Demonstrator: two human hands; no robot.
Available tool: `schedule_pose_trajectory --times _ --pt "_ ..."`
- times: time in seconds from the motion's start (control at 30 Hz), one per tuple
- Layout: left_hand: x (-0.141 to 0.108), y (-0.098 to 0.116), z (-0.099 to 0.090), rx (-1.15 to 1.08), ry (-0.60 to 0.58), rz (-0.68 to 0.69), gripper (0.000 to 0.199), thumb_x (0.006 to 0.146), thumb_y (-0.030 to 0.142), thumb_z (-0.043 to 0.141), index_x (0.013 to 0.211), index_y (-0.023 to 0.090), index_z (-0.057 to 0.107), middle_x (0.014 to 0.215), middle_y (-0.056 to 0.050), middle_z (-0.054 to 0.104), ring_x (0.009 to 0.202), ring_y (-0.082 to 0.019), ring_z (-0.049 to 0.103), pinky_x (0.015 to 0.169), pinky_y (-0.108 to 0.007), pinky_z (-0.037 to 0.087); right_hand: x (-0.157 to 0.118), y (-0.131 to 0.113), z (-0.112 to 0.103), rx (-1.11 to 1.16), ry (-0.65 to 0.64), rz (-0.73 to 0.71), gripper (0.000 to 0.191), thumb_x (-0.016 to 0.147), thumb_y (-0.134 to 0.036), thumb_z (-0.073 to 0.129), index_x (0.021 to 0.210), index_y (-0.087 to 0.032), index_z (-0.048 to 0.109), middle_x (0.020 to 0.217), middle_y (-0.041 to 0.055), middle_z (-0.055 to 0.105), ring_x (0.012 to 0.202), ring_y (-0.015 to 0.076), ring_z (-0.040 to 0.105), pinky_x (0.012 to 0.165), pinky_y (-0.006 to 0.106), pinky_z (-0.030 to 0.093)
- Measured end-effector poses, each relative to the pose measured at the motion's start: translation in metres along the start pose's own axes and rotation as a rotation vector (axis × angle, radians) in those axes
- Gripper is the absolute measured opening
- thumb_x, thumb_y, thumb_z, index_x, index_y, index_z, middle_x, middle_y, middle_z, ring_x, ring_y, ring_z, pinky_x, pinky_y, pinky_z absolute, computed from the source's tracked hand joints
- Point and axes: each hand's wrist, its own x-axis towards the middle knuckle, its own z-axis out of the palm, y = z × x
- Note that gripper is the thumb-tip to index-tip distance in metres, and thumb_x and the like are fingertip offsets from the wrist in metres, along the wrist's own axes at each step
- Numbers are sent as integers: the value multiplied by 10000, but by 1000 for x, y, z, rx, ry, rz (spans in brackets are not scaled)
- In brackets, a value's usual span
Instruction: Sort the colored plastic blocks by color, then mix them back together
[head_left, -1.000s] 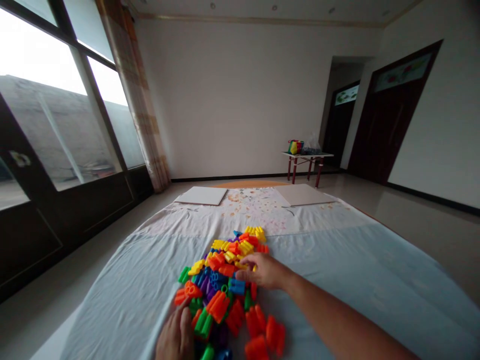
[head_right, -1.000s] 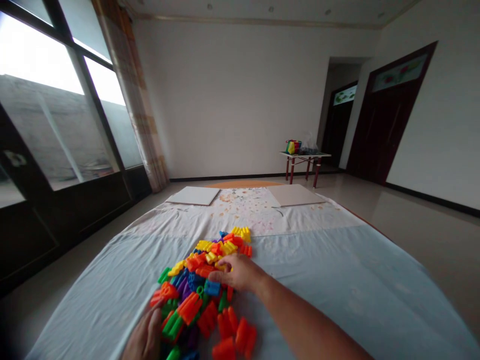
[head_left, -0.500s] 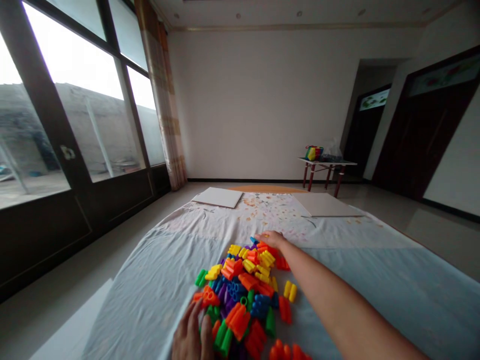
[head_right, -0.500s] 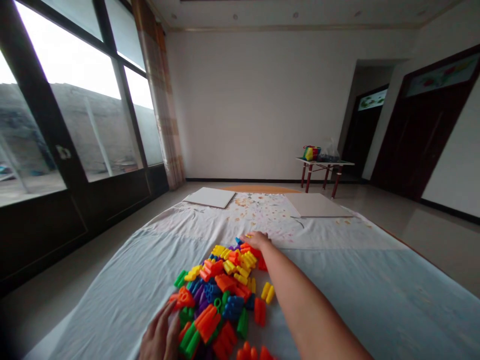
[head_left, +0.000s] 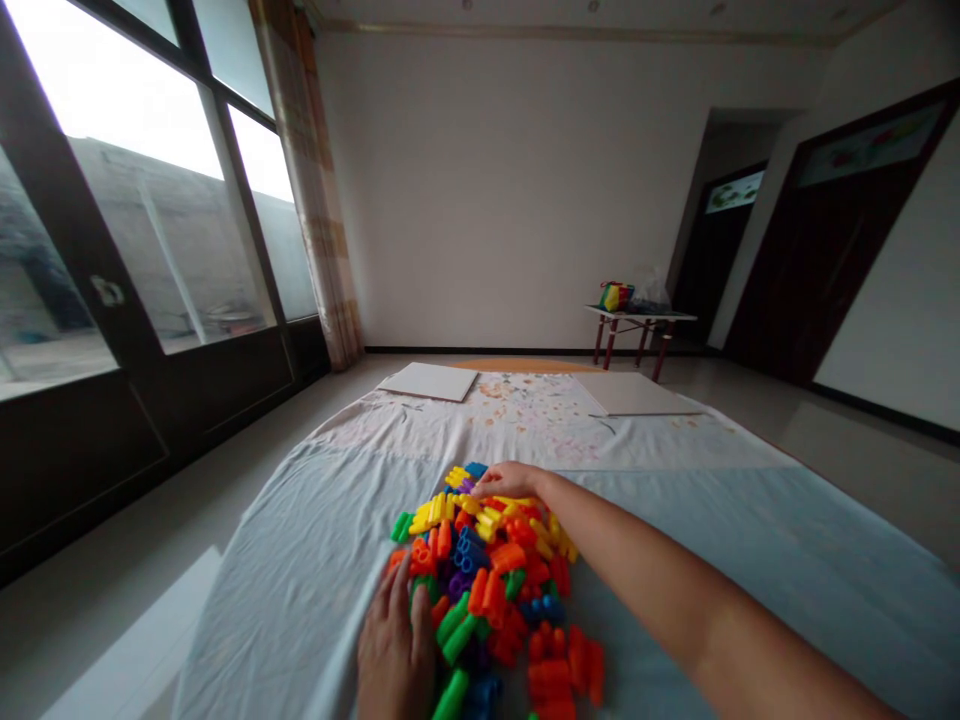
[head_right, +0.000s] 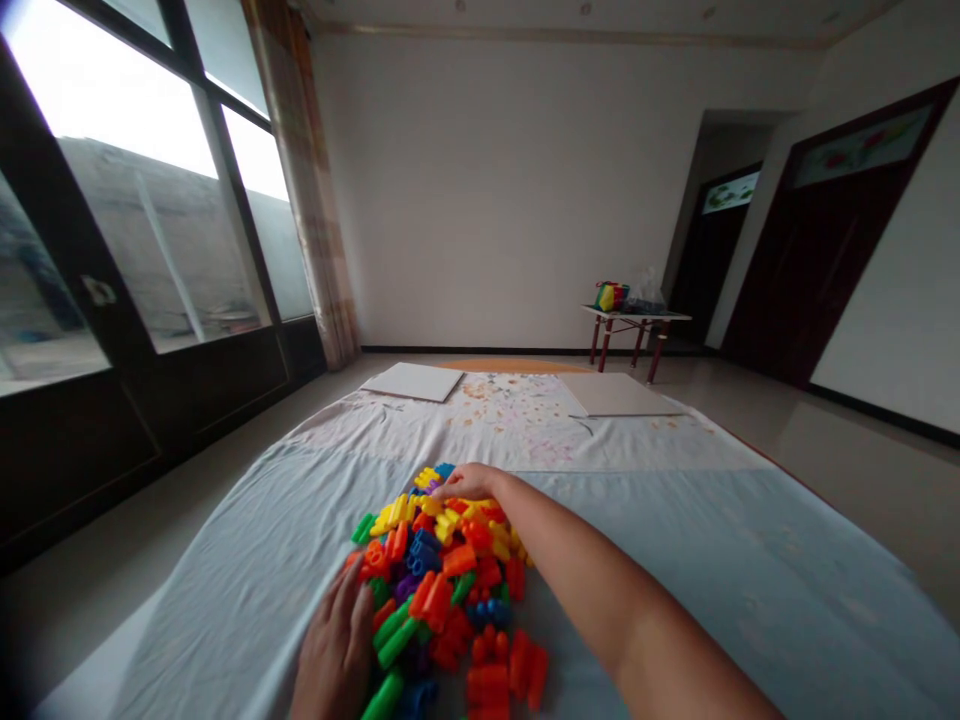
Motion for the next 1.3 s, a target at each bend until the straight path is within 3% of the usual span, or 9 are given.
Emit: schedule_pose_trajectory --times 0.1,0.27,0.33,0.47,0.57,0.7,0.87,1.1,1.3 --pt "0 1 1 26 0 -1 603 840 470 259 1277 113 473 1331 -134 496 1270 -247 398 1066 -457 309 -20 -13 7 15 -25 -49 365 775 -493 590 838 -150 695 678 -32 595 636 110 511 600 200 400" --pt "3 3 1 25 6 8 651 830 504 238 1254 83 496 1301 -155 520 1245 -255 430 1062 -447 318 -49 -24 12 108 -72 -273 515 812 -608 477 1001 -166 662 846 2 635 723 127 546 649 212 425" --pt "3 6 -1 24 0 9 665 830 506 234 1244 61 502 1299 -167 519 1242 -261 431 1065 -447 312 -54 -16 3 111 39 -210 519 864 -594 382 1052 -186 640 910 6 646 761 129 564 660 212 433" --pt "3 9 -3 25 0 15 630 840 484 238 1248 80 499 1299 -156 522 1249 -249 426 1064 -435 316 -58 23 -24 -63 384 104 444 897 -472 380 1003 -133 647 939 63 659 847 174 575 722 252 425" --pt "3 8 -1 29 4 7 629 837 495 234 1245 100 504 1293 -144 530 1248 -246 427 1063 -432 315 -62 52 -28 -131 428 221 353 817 -431 534 902 -117 670 901 104 665 880 223 573 760 294 409" --pt "4 6 0 44 -3 0 668 838 515 204 1258 80 489 1309 -154 512 1254 -258 418 1061 -444 311 -62 62 -3 -128 374 220 393 773 -495 571 840 -125 685 863 95 675 871 229 576 760 296 410" --pt "3 5 1 63 -10 27 644 854 493 199 1271 83 468 1317 -161 499 1270 -246 398 1059 -435 315 -59 42 27 16 196 89 514 749 -617 545 847 -134 690 773 23 669 792 187 589 695 246 429" --pt "2 -4 6 86 29 92 512 879 405 251 1278 160 458 1309 -132 515 1266 -233 408 1021 -462 364 -60 1 39 461 -4 -20 504 711 -605 612 915 -146 658 798 23 656 693 131 591 636 219 460" --pt "2 -13 8 112 32 186 492 889 324 200 1237 131 489 1312 -145 509 1267 -233 401 1011 -465 380 -63 -41 46 407 -8 -116 408 743 -534 618 854 -143 656 729 12 597 575 98 523 471 185 430"
